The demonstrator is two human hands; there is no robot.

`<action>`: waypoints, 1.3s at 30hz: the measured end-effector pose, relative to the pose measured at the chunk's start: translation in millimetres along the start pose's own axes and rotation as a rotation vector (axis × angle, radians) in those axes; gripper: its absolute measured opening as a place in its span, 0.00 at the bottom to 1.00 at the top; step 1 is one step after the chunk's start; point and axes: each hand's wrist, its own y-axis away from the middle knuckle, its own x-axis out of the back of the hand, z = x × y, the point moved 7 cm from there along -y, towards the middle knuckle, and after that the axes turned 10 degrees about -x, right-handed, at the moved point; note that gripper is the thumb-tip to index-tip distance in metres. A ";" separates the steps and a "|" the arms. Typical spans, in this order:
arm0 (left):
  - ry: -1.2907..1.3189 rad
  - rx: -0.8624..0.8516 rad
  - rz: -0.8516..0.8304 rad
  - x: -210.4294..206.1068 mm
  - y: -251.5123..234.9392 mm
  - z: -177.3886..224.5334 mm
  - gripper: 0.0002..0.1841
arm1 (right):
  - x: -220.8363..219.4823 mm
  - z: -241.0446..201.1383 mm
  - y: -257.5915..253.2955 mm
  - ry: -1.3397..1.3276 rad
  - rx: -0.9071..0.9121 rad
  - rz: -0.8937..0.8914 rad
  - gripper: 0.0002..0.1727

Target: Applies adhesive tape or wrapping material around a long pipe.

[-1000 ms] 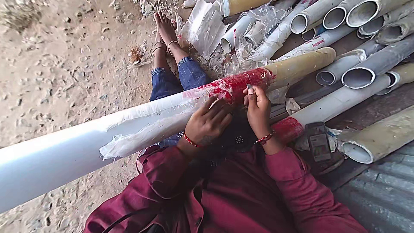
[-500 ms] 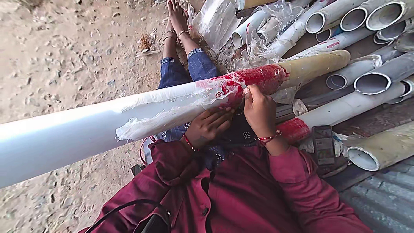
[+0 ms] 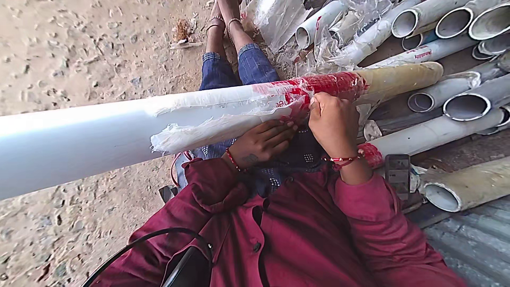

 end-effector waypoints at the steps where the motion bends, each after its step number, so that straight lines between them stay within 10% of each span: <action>1: 0.013 -0.006 -0.003 -0.1 -0.1 -0.1 0.12 | 0.4 0.8 2.7 -0.012 0.003 0.009 0.16; 13: 0.102 -0.003 0.015 4.1 -5.5 -6.2 0.13 | -34.2 26.0 36.3 -0.129 0.001 0.013 0.12; 24: 0.096 0.385 0.169 34.2 -49.5 -19.7 0.09 | 4.2 58.4 11.6 -0.362 0.073 0.530 0.17; 31: -0.135 0.640 -0.398 4.3 -62.6 -53.7 0.18 | -20.1 35.4 -70.3 -0.326 0.049 0.542 0.17; 39: -0.306 0.261 -0.283 -2.6 -44.8 -40.3 0.16 | -25.6 36.1 -88.7 -0.290 -0.060 0.330 0.19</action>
